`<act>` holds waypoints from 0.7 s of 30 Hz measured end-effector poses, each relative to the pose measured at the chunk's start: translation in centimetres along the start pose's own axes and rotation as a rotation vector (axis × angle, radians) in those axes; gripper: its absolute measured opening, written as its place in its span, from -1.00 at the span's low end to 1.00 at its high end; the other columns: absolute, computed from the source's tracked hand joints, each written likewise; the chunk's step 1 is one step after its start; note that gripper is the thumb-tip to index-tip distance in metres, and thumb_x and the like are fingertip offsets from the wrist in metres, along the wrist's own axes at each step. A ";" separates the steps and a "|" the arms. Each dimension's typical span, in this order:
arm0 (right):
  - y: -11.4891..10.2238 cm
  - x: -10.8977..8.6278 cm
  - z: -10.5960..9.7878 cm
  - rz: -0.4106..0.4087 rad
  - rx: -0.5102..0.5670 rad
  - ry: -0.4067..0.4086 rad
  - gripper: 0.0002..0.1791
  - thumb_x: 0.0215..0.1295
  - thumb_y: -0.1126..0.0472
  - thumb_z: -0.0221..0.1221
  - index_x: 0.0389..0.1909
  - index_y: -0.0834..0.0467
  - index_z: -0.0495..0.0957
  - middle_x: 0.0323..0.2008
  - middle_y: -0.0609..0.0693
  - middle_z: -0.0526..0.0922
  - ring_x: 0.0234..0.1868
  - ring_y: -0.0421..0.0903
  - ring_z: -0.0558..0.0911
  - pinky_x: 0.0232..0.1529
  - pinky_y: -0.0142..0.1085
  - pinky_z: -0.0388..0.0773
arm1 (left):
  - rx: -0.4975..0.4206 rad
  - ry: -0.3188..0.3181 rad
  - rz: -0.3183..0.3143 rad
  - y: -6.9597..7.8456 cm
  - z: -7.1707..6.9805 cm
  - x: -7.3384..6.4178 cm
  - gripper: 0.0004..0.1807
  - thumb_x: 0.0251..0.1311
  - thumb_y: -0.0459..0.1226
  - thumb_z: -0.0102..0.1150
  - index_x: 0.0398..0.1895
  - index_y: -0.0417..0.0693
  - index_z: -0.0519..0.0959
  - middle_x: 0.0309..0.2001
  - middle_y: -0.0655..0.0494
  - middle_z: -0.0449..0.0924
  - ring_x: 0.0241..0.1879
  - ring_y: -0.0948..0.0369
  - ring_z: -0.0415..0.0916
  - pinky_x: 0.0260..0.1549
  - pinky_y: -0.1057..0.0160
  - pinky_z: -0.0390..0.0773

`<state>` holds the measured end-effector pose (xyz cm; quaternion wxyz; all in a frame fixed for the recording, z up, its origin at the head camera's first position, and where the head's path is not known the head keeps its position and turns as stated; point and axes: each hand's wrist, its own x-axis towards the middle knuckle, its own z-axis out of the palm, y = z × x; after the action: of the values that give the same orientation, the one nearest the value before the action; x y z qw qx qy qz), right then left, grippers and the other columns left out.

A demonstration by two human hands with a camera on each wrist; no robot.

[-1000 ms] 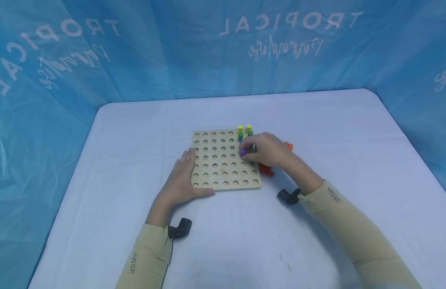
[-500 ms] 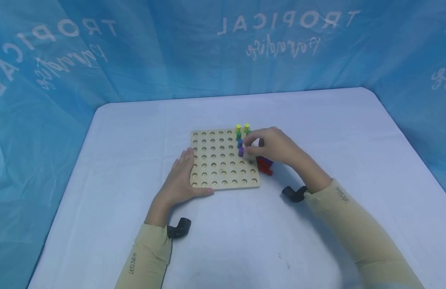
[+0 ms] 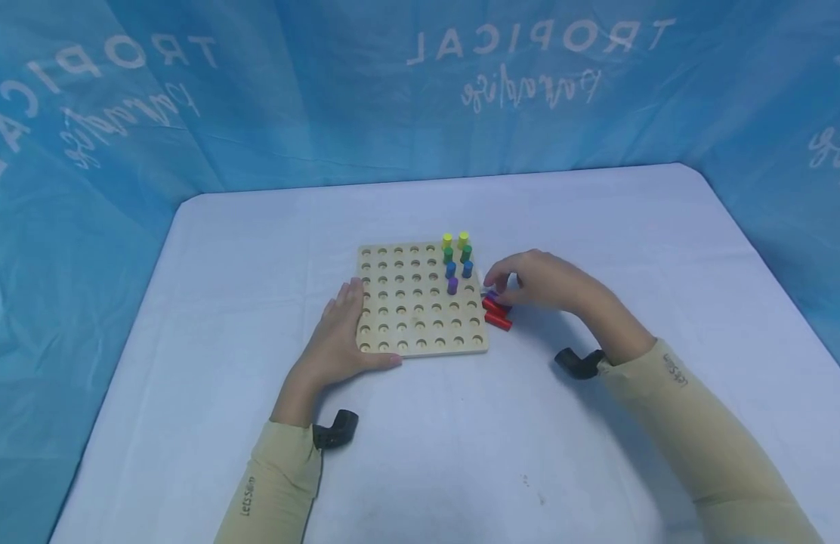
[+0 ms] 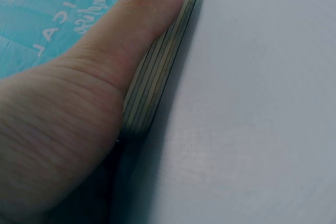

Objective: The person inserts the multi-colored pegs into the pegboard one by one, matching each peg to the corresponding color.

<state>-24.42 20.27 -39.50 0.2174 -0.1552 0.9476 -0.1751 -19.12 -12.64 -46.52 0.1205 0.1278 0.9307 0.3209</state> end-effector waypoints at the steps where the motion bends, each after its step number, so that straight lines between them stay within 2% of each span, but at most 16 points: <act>1: 0.0 0.0 0.1 -0.003 -0.013 -0.002 -0.67 0.23 0.14 0.35 0.04 -0.09 0.67 -0.16 -0.12 0.70 -0.14 -0.10 0.60 -0.17 -0.25 0.62 | 0.000 -0.001 -0.002 0.0 0.0 0.0 0.60 -0.32 0.33 0.51 0.60 -0.10 -0.36 0.63 0.02 -0.39 0.62 0.11 -0.47 0.59 0.04 -0.34; 9: -0.1 -0.3 0.5 -0.009 -0.108 0.012 -0.64 0.17 0.18 0.40 0.01 -0.05 0.69 -0.15 -0.12 0.73 -0.02 -0.07 0.64 0.02 -0.07 0.63 | 0.000 -0.002 -0.005 0.1 0.0 0.0 0.60 -0.32 0.34 0.51 0.60 -0.10 -0.36 0.63 0.02 -0.39 0.62 0.11 -0.47 0.59 0.04 -0.35; 13: -0.4 -0.4 0.7 0.013 -0.139 0.012 -0.62 0.14 0.19 0.41 0.02 -0.02 0.69 -0.11 -0.09 0.75 0.02 -0.04 0.66 0.07 -0.01 0.61 | 0.007 -0.004 -0.010 0.0 0.0 0.1 0.60 -0.31 0.35 0.49 0.60 -0.08 -0.37 0.62 0.03 -0.40 0.62 0.14 -0.48 0.59 0.05 -0.35; 21: -1.2 -0.3 1.3 0.044 -0.199 0.028 -0.56 0.09 0.16 0.45 0.05 0.03 0.68 -0.18 -0.07 0.75 -0.08 -0.06 0.67 -0.04 -0.10 0.63 | 0.004 -0.004 -0.009 -0.1 0.1 0.1 0.60 -0.31 0.35 0.49 0.60 -0.08 -0.38 0.63 0.03 -0.41 0.62 0.13 -0.48 0.59 0.05 -0.35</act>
<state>-23.33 18.98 -39.99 0.1912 -0.1526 0.9665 -0.0776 -19.22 -12.66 -46.65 0.1236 0.1246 0.9316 0.3184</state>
